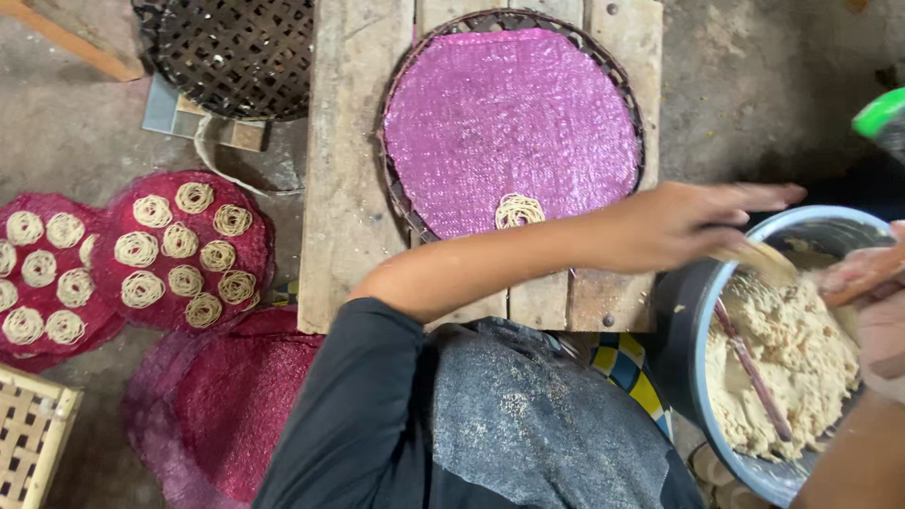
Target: The person sits at a low work area and uses a hand-held wooden dough extruder press to squeeze dough into round noodle nests onto round mesh trays. They load dough from a large bucket into the press, press nests onto the trays, and move filled trays aside.
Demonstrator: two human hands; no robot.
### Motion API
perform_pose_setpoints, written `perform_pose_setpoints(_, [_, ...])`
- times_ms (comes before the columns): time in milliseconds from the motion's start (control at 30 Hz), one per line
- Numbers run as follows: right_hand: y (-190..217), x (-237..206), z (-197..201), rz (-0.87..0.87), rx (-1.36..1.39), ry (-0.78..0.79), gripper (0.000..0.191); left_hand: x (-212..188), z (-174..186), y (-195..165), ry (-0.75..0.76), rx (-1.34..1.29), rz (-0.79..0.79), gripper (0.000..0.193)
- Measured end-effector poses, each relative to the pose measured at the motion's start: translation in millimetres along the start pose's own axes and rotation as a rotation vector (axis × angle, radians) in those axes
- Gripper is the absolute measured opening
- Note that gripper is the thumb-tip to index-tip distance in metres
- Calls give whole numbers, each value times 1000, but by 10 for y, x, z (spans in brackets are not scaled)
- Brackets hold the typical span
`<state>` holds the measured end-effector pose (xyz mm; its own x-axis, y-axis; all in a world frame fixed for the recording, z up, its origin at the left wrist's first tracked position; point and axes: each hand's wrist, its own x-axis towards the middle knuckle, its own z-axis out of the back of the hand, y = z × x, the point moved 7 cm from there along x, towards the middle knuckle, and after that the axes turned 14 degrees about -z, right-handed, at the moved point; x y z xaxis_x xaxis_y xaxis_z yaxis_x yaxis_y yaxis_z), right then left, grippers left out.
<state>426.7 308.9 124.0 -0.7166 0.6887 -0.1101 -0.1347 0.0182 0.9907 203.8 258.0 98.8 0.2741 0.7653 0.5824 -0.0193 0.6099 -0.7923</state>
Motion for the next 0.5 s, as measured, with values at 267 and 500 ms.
perform_pose_setpoints(267, [-59,528,-559,-197,64,334,94,-359,1246,-97,-465,-613,-103,73])
perform_pose_setpoints(500, [-320,999,-1884,-708,30,909,99,-1266,1742,-393,-576,-1059,-477,79])
